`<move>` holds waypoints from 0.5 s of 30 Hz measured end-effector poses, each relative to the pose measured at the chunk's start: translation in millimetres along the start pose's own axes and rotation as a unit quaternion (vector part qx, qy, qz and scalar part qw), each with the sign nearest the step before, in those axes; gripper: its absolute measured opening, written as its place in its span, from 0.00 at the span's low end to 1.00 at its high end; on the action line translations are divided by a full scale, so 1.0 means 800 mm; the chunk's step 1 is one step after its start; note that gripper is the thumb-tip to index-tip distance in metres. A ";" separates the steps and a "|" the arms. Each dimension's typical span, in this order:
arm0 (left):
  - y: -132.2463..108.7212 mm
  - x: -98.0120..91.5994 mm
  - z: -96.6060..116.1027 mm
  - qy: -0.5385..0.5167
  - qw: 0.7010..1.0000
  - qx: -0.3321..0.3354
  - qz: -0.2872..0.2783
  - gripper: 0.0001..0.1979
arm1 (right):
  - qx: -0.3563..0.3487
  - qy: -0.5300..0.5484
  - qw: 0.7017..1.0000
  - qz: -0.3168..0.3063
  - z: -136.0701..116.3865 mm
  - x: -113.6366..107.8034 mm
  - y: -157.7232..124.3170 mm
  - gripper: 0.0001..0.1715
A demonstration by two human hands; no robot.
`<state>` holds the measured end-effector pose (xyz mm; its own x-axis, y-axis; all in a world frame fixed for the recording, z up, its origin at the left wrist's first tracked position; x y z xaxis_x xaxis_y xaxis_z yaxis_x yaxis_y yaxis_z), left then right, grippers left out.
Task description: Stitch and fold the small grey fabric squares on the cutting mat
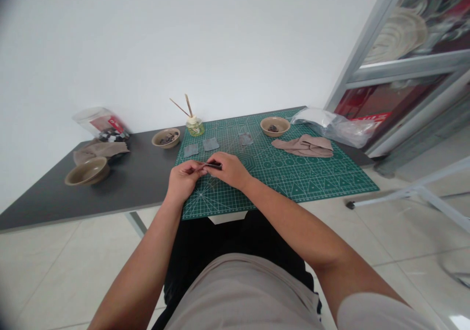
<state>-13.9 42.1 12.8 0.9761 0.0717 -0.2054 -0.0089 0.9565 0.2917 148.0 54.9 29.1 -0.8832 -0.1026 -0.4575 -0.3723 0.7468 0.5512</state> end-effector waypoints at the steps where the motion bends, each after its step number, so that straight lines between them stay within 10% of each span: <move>1: 0.000 0.000 -0.001 0.001 1.000 0.000 0.000 0.08 | 0.002 0.001 1.000 -0.002 0.001 0.000 0.000 0.06; 15: 0.000 -0.001 -0.005 0.002 1.000 -0.002 0.002 0.07 | 0.016 0.012 1.000 -0.001 0.004 0.001 -0.001 0.08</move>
<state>-15.8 43.4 9.6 0.9750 0.0762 -0.2088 -0.0131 0.9575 0.2882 148.3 56.6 26.0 -0.8893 -0.1203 -0.4412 -0.3653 0.7673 0.5271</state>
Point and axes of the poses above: each hand's wrist, its own y-axis towards the middle knuckle, its own x-axis out of the palm, z = x × y, the point moved 4 cm from there along y, towards the middle knuckle, and after that the axes turned 4 degrees about y, right-handed, at the moved point
